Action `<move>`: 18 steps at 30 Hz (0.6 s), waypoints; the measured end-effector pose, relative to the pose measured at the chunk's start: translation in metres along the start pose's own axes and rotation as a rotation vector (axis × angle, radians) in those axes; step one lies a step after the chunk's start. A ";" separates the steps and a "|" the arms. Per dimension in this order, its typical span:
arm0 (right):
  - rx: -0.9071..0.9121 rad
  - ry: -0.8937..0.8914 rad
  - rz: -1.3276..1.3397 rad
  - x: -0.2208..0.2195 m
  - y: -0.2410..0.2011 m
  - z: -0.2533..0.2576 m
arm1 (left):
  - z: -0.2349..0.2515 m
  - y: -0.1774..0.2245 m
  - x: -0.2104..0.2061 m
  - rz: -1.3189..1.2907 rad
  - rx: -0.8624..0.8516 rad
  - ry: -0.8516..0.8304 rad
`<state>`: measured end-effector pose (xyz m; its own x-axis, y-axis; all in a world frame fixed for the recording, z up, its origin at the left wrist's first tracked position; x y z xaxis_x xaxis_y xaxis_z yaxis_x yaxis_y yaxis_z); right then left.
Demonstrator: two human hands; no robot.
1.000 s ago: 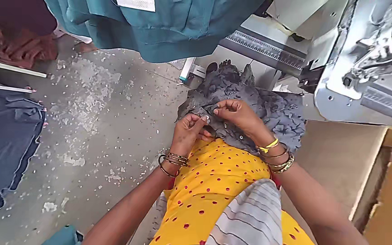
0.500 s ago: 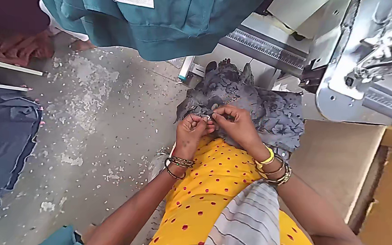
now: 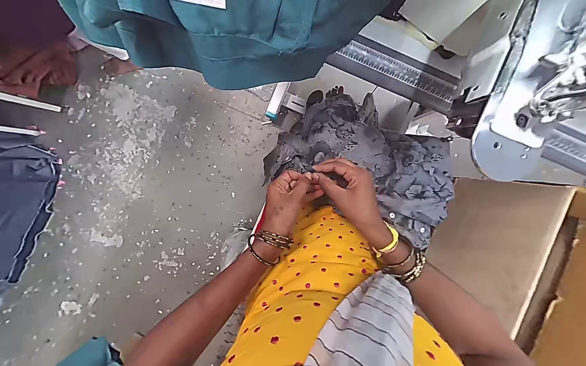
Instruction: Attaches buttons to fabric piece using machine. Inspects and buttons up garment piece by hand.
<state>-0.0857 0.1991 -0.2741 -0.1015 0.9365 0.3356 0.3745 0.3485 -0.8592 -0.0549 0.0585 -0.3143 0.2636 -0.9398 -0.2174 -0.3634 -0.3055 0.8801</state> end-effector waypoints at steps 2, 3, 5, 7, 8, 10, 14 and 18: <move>-0.041 0.050 -0.009 0.003 0.003 0.000 | 0.001 0.000 0.000 -0.015 -0.007 0.024; -0.071 0.050 -0.002 0.004 0.005 0.000 | 0.001 0.001 0.000 -0.008 -0.015 0.027; -0.137 0.010 0.007 0.002 0.010 0.002 | 0.001 0.002 0.001 0.007 -0.026 0.030; -0.189 -0.028 0.006 0.000 0.015 0.003 | 0.001 0.002 0.002 0.026 -0.040 0.030; -0.202 -0.043 0.000 0.000 0.016 0.004 | 0.001 0.002 0.001 0.033 -0.046 0.028; -0.217 -0.087 -0.012 -0.002 0.019 0.005 | 0.001 0.000 0.002 0.045 -0.064 0.028; -0.161 -0.137 -0.047 -0.005 0.020 0.003 | 0.000 -0.003 0.005 0.057 -0.065 0.026; 0.060 0.055 -0.129 0.000 0.007 -0.005 | 0.000 -0.011 0.001 0.028 0.086 -0.021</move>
<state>-0.0785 0.2012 -0.2787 -0.0937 0.8809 0.4639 0.3062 0.4689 -0.8285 -0.0502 0.0607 -0.3244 0.2338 -0.9508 -0.2031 -0.4461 -0.2905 0.8465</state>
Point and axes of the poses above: each hand's wrist, its own z-axis towards the middle knuckle, its own x-axis out of the back of the hand, y = z × x, the point moved 10 cm from there along z, towards the middle knuckle, and after that the axes turned 15 degrees about -x, right-handed, at the moved point
